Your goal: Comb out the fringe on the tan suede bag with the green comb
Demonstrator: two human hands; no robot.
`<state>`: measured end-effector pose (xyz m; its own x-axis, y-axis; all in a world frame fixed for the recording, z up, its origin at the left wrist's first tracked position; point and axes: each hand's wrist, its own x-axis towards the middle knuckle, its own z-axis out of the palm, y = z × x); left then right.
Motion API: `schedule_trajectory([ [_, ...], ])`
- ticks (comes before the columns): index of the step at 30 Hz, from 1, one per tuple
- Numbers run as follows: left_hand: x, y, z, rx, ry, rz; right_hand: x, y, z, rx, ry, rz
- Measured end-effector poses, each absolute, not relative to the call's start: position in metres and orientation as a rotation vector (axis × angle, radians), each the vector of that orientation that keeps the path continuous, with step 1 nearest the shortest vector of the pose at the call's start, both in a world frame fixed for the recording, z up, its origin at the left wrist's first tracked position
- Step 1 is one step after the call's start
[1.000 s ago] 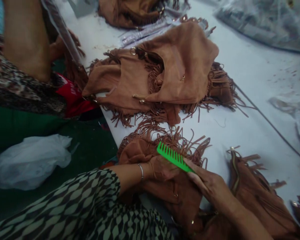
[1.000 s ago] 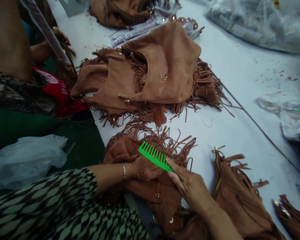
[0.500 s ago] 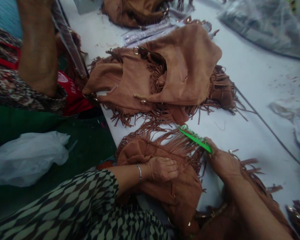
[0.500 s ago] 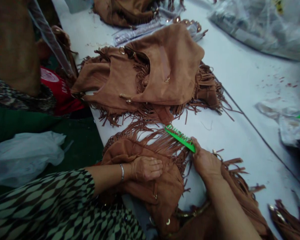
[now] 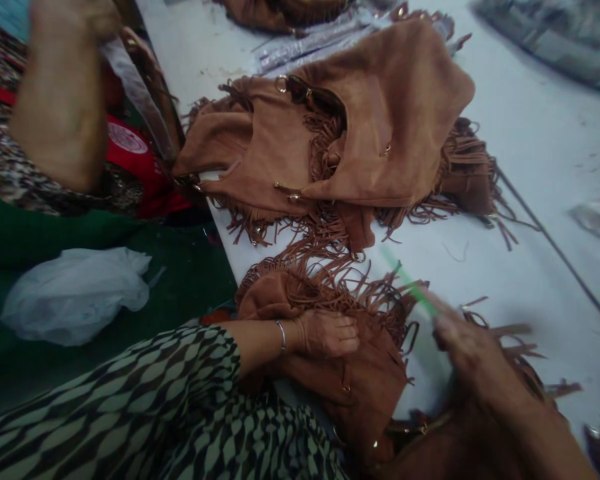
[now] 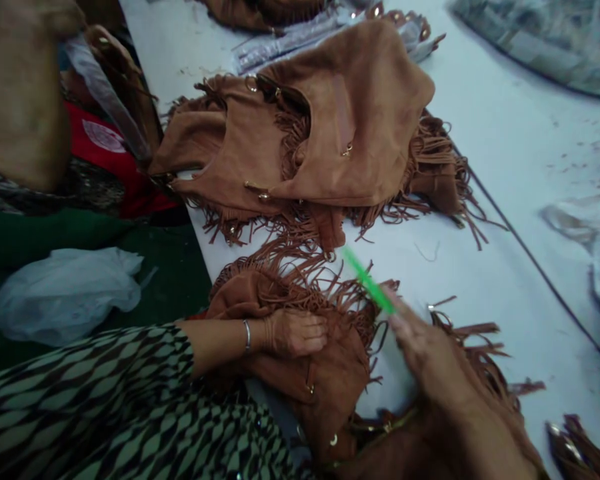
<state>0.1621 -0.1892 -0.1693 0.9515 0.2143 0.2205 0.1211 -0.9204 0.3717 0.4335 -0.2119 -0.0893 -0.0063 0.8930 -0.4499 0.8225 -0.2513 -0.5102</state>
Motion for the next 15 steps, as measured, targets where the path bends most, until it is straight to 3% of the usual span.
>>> schedule_trajectory([
  [3, 0.164, -0.189, -0.169, 2.756, 0.263, 0.346, 0.369, -0.224, -0.098, -1.908, -2.262, 1.287],
  [7, 0.164, -0.189, -0.171, 2.785, 0.208, 0.394, 0.336, -0.202, -0.119, -2.142, -2.572, 0.952],
  [10, 0.162, -0.189, -0.171, 2.788, 0.241, 0.463, 0.342, -0.179, -0.127, -2.293, -2.519, 0.732],
  [15, 0.161, -0.191, -0.173, 2.787, 0.271, 0.518, 0.377, -0.172, -0.135, -2.652, -2.156, 0.672],
])
